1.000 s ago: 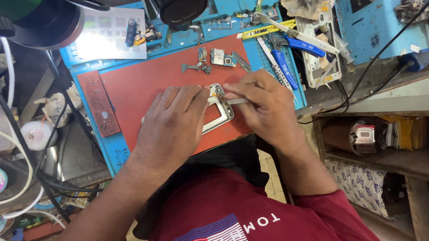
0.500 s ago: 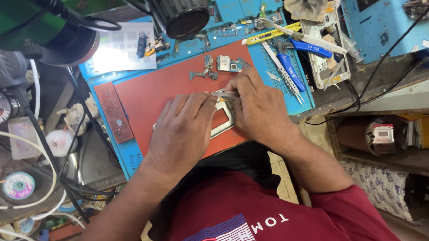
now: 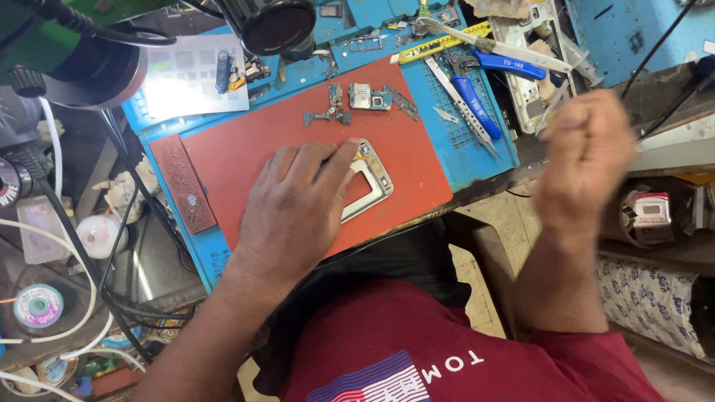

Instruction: The person uses tweezers to remove small components and adhesive residue from a white smartphone frame. They wipe the frame with a cotton swab and continue to scrape and clean the interior surfaces.

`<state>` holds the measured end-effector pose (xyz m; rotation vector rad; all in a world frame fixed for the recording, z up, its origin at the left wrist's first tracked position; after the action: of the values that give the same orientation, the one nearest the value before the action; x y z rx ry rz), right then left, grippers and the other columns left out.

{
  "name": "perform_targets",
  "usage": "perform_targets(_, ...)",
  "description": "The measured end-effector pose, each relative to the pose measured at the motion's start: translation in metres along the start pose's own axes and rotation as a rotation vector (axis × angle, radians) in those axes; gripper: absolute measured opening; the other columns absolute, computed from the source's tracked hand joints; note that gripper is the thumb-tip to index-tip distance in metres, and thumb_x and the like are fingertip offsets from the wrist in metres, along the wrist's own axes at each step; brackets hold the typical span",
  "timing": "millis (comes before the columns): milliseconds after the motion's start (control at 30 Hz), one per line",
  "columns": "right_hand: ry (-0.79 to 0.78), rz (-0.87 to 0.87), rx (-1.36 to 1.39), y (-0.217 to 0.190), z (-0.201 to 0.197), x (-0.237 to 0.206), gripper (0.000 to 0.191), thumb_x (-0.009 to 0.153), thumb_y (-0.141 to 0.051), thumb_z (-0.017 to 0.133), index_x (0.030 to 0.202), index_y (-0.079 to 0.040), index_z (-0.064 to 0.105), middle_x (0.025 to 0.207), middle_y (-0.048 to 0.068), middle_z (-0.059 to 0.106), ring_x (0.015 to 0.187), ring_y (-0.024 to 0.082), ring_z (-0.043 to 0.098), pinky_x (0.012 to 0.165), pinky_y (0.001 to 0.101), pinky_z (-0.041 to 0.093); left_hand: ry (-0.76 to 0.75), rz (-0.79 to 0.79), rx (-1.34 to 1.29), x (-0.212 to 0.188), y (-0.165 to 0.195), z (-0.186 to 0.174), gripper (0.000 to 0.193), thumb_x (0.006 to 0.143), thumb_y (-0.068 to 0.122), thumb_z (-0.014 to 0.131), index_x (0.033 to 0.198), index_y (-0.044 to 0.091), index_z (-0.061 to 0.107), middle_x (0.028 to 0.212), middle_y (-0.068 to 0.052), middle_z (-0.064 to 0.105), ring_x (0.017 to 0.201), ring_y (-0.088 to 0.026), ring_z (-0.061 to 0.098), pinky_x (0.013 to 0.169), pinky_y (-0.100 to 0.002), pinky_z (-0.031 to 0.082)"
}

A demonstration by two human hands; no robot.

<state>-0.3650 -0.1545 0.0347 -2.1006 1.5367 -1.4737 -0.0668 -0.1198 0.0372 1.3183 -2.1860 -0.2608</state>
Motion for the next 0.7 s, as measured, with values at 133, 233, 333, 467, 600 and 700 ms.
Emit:
perform_targets(133, 0.113, 0.221, -0.231, 0.017, -0.037, 0.006, 0.030, 0.099, -0.016, 0.084, 0.107, 0.001, 0.061, 0.073, -0.001, 0.050, 0.063, 0.010, 0.044, 0.055, 0.0301, 0.033, -0.057, 0.027, 0.086, 0.004, 0.006, 0.001, 0.047, 0.091, 0.029, 0.074, 0.134, 0.014, 0.068, 0.110, -0.010, 0.057, 0.099, -0.031, 0.056, 0.088, -0.045, 0.048)
perform_targets(233, 0.080, 0.169, -0.218, 0.006, -0.038, -0.006, 0.017, 0.103, -0.010, 0.082, 0.107, -0.001, 0.068, 0.076, -0.001, 0.054, 0.066, 0.006, 0.048, 0.055, 0.0239, 0.035, -0.069, 0.040, 0.125, 0.007, 0.008, 0.002, 0.048, 0.090, 0.034, 0.074, 0.134, 0.015, 0.068, 0.111, -0.010, 0.057, 0.099, -0.030, 0.055, 0.088, -0.045, 0.047)
perform_targets(333, 0.040, 0.127, -0.114, -0.003, -0.021, -0.021, 0.009, 0.104, -0.012, 0.080, 0.099, -0.005, 0.077, 0.074, 0.000, 0.062, 0.059, 0.007, 0.049, 0.046, 0.0225, 0.032, -0.067, 0.037, 0.143, 0.008, 0.010, 0.003, 0.047, 0.090, 0.035, 0.074, 0.133, 0.016, 0.068, 0.113, -0.009, 0.057, 0.100, -0.029, 0.055, 0.088, -0.045, 0.047)
perform_targets(467, -0.096, 0.188, -0.047, -0.023, 0.002, -0.044, 0.027, 0.109, -0.028, 0.065, 0.103, -0.007, 0.080, 0.075, 0.002, 0.059, 0.061, 0.010, 0.053, 0.055, 0.0252, 0.038, -0.064, 0.036, 0.173, 0.008, 0.012, 0.002, 0.047, 0.090, 0.034, 0.073, 0.134, 0.018, 0.067, 0.117, -0.008, 0.058, 0.104, -0.028, 0.056, 0.089, -0.045, 0.047)
perform_targets(600, -0.192, 0.275, 0.465, -0.046, 0.022, -0.053, 0.048, 0.117, -0.039, 0.045, 0.101, -0.002, 0.072, 0.093, 0.007, 0.067, 0.078, 0.012, 0.063, 0.071, 0.0262, 0.051, -0.108, 0.019, 0.199, 0.009, 0.016, -0.002, 0.053, 0.089, 0.035, 0.072, 0.139, 0.017, 0.064, 0.118, -0.008, 0.059, 0.106, -0.028, 0.056, 0.086, -0.046, 0.046)
perform_targets(700, -0.212, 0.064, 0.479, -0.065, 0.026, -0.053, 0.053, 0.117, -0.039, 0.033, 0.106, 0.000, 0.066, 0.106, 0.014, 0.063, 0.094, 0.020, 0.062, 0.086, 0.0307, 0.050, -0.046, -0.017, 0.120, 0.007, 0.027, -0.013, 0.062, 0.090, 0.038, 0.072, 0.143, 0.010, 0.059, 0.123, -0.011, 0.058, 0.111, -0.031, 0.056, 0.089, -0.049, 0.045)
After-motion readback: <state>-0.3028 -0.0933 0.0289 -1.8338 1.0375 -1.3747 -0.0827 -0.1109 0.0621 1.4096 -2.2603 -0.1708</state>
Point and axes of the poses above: each hand's wrist, its own x-axis towards the middle knuckle, its own z-axis out of the palm, y = z × x, the point moved 6 cm from there along x, towards the middle knuckle
